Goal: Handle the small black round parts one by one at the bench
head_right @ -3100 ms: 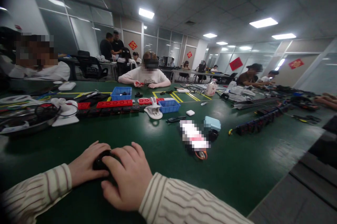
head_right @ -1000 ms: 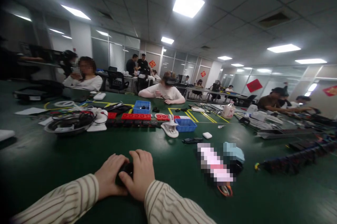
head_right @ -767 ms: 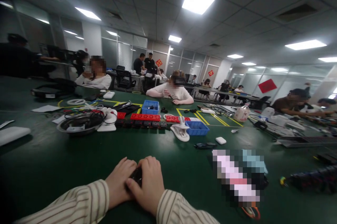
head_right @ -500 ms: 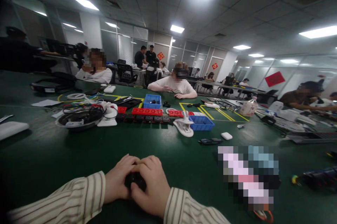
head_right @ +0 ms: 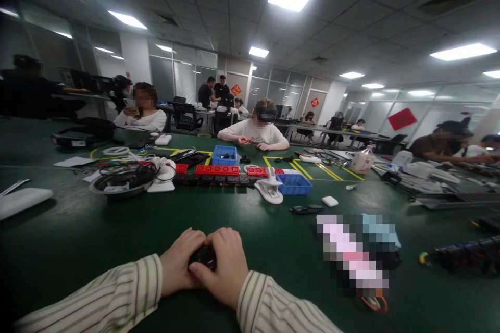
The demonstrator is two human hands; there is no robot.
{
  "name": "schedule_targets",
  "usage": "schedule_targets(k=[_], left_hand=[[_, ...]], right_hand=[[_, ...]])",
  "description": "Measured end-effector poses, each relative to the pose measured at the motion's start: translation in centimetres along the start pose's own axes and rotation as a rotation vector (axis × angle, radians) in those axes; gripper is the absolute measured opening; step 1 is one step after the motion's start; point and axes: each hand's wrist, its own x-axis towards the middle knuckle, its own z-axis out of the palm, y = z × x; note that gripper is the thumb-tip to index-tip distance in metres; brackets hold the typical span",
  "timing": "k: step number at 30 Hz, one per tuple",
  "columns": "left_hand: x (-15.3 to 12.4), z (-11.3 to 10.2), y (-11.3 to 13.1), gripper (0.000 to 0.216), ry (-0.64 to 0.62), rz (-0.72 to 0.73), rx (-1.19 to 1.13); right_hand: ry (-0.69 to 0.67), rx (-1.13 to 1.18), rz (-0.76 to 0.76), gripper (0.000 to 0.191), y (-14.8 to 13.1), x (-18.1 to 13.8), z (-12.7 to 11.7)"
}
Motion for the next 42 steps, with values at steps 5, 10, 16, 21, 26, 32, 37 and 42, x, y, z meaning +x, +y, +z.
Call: schedule_targets(k=[5,10,16,21,26,32,37,42], left_hand=[[0.2,-0.2,-0.1,0.040,-0.054,0.004,-0.054],[0.3,-0.5,0.0,0.032,-0.126,0.075,-0.096],[0.2,-1.0,0.3,0.042,-0.193,0.101,-0.085],[-0.1,-0.1,-0.6,0.070,-0.111,0.133,-0.060],[-0.1,0.0,-0.4,0.067,-0.072,0.108,-0.002],[-0.1,-0.6,0.4,0.043,-0.086,0.112,0.004],[0.1,-0.7,0.2,0.030,-0.123,0.171,-0.052],[0.1,-0.4,-0.2,0.031,-0.169,0.201,-0.089]], right_hand=[[-0.052,0.010,-0.110,0.020,-0.5,0.1,-0.6],[-0.077,0.080,-0.269,0.023,-0.7,0.3,-1.0],[-0.127,0.120,-0.371,0.020,-0.8,0.4,-1.2],[-0.039,0.143,-0.303,0.034,-0.2,0.2,-0.9],[0.047,0.067,-0.109,0.045,0.3,0.0,-0.3],[-0.038,-0.070,-0.073,0.021,0.0,-0.1,-0.1],[-0.027,0.007,-0.278,0.016,0.0,-0.2,-0.3],[-0.068,0.055,-0.445,0.014,0.1,0.0,-0.4]])
